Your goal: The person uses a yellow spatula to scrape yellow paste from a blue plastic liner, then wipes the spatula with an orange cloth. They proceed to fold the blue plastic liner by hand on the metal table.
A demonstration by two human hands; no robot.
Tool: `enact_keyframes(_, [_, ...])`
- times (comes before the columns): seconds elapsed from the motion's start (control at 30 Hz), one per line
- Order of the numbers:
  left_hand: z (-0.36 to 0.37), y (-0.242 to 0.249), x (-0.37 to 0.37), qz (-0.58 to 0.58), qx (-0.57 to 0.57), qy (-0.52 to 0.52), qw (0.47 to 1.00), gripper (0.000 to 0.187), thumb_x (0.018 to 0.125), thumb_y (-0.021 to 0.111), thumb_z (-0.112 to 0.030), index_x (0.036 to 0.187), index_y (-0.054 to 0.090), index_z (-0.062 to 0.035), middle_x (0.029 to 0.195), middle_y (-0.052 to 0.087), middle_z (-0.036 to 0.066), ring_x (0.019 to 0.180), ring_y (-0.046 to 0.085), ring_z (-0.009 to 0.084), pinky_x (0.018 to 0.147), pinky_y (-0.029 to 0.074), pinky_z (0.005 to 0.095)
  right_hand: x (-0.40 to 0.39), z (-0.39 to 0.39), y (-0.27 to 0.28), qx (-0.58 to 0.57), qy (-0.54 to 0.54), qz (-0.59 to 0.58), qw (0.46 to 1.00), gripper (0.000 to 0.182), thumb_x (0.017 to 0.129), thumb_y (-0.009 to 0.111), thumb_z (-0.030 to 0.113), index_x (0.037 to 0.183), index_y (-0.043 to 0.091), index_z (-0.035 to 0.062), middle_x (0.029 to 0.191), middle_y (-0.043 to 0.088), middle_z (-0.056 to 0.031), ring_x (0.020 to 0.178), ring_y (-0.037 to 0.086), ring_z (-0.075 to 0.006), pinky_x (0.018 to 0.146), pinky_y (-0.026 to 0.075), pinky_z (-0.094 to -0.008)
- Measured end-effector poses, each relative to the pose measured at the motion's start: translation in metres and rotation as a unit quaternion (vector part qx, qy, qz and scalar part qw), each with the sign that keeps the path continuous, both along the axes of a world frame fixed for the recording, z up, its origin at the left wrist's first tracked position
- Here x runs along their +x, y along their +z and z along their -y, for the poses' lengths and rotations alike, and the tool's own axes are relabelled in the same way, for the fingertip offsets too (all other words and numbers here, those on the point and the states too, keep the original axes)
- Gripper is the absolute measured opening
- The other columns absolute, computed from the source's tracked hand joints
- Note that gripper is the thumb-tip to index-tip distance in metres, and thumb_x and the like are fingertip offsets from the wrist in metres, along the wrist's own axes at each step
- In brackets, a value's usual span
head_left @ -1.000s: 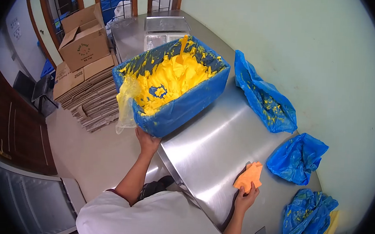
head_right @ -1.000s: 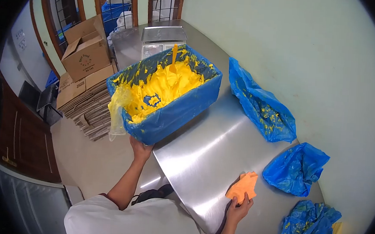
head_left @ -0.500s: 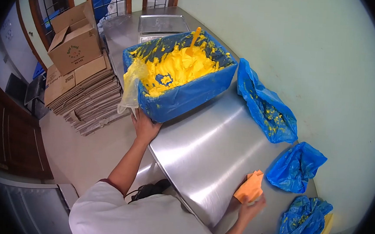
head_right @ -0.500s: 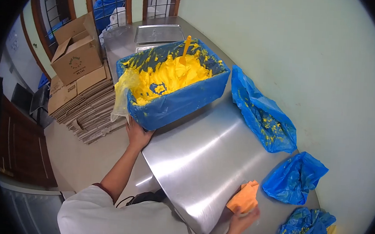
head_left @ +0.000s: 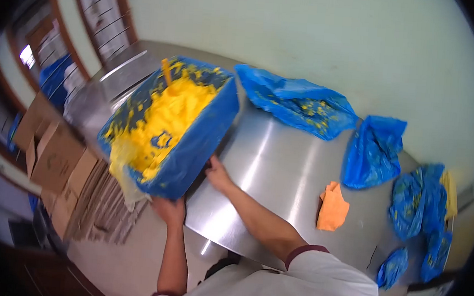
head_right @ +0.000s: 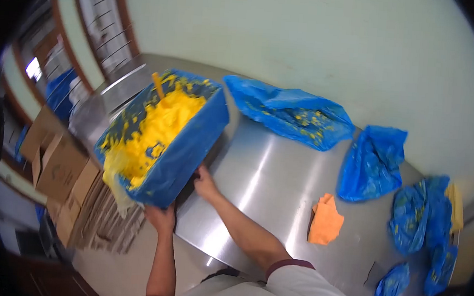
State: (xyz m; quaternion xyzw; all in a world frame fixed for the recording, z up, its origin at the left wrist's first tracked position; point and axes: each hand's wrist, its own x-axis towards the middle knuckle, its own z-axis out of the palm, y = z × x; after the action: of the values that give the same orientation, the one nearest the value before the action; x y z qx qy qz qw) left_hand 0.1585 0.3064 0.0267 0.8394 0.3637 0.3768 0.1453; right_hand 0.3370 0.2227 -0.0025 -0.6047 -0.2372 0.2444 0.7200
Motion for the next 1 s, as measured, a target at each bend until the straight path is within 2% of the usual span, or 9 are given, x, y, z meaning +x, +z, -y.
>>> enact_keyframes(0.2, [0.004,-0.01,0.002,-0.001,-0.016,0.001,1.0,0.069,0.077,0.073,-0.031,0.128,0.045,0.0075,0.129,0.049,0.029,0.119,0.046,0.046,0.103,0.032,0.0479,0.011,-0.032,-0.061,-0.028,-0.008,0.003,1.0,0.062,0.08,0.041,-0.014,0.139,0.043,0.0048,0.134,0.053,-0.0121,0.124,0.049,-0.0213,0.101,0.04,-0.0311])
enact_keyframes(0.27, [0.009,-0.01,0.001,0.011,-0.041,-0.016,0.999,0.074,0.078,0.072,-0.032,0.13,0.04,0.0099,0.131,0.046,0.031,0.12,0.045,0.0463,0.104,0.031,0.0482,0.02,-0.011,-0.047,-0.088,0.03,0.016,0.996,0.055,0.084,0.045,-0.009,0.138,0.046,0.0041,0.133,0.054,-0.0135,0.123,0.051,-0.0219,0.099,0.043,-0.0314])
enact_keyframes(0.33, [0.004,-0.02,-0.001,0.004,-0.059,-0.011,0.998,0.08,0.082,0.069,-0.038,0.135,0.033,0.0107,0.136,0.041,0.031,0.128,0.037,0.0459,0.107,0.025,0.054,0.022,0.039,0.047,-0.18,0.083,0.053,0.979,0.046,0.087,0.049,-0.004,0.132,0.052,0.0028,0.129,0.058,-0.0141,0.119,0.054,-0.0224,0.095,0.045,-0.031])
enact_keyframes(0.47, [0.007,-0.044,-0.01,-0.048,0.023,0.029,0.998,0.076,0.083,0.069,-0.033,0.135,0.034,0.0107,0.136,0.041,0.029,0.129,0.035,0.0458,0.111,0.023,0.0506,0.085,0.133,0.007,-0.155,-0.037,0.063,0.985,0.027,0.082,0.059,0.004,0.107,0.067,0.002,0.097,0.07,-0.01,0.087,0.065,-0.018,0.076,0.052,-0.0294])
enact_keyframes(0.53, [0.018,-0.057,-0.018,-0.035,0.035,0.013,0.999,0.071,0.083,0.068,-0.029,0.134,0.036,0.0089,0.136,0.042,0.027,0.13,0.034,0.0455,0.112,0.021,0.0512,0.102,0.212,0.047,-0.18,-0.134,-0.021,0.974,0.023,0.088,0.056,0.01,0.108,0.065,0.0067,0.092,0.066,-0.003,0.083,0.06,-0.0117,0.069,0.05,-0.0271])
enact_keyframes(0.63, [0.071,-0.016,-0.014,0.054,-0.012,-0.189,0.98,0.054,0.085,0.065,-0.028,0.125,0.048,0.0047,0.127,0.05,0.023,0.122,0.041,0.0438,0.107,0.026,0.0505,0.141,0.316,0.061,-0.116,-0.343,-0.077,0.929,0.018,0.091,0.052,0.015,0.101,0.066,0.0081,0.086,0.065,-0.0032,0.076,0.061,-0.0137,0.064,0.051,-0.0298])
enact_keyframes(0.73, [0.102,0.047,0.045,0.076,-0.005,-0.349,0.934,0.026,0.078,0.07,-0.016,0.101,0.063,-0.0042,0.099,0.058,0.012,0.1,0.05,0.0324,0.091,0.035,0.0436,0.178,0.384,0.069,-0.097,-0.464,-0.087,0.876,0.015,0.091,0.054,0.013,0.099,0.064,0.0068,0.085,0.065,-0.0038,0.074,0.061,-0.0131,0.065,0.05,-0.0287])
enact_keyframes(0.9, [0.108,0.128,0.211,0.142,0.14,-0.405,0.892,0.029,0.071,0.077,-0.013,0.098,0.065,-0.008,0.095,0.062,0.008,0.095,0.055,0.0293,0.086,0.039,0.0402,0.233,0.42,0.061,-0.076,-0.521,-0.106,0.844,0.014,0.091,0.056,0.014,0.099,0.064,0.0066,0.085,0.064,-0.0027,0.073,0.059,-0.0112,0.064,0.049,-0.0277])
enact_keyframes(1.0, [0.11,0.149,0.29,0.08,0.217,-0.438,0.869,0.032,0.07,0.078,-0.016,0.099,0.066,-0.0096,0.096,0.062,0.005,0.098,0.055,0.0255,0.087,0.039,0.0398,0.268,0.426,0.05,-0.079,-0.534,-0.114,0.834,0.014,0.092,0.057,0.018,0.1,0.063,0.0073,0.084,0.063,-0.0012,0.071,0.057,-0.0099,0.063,0.048,-0.0272])
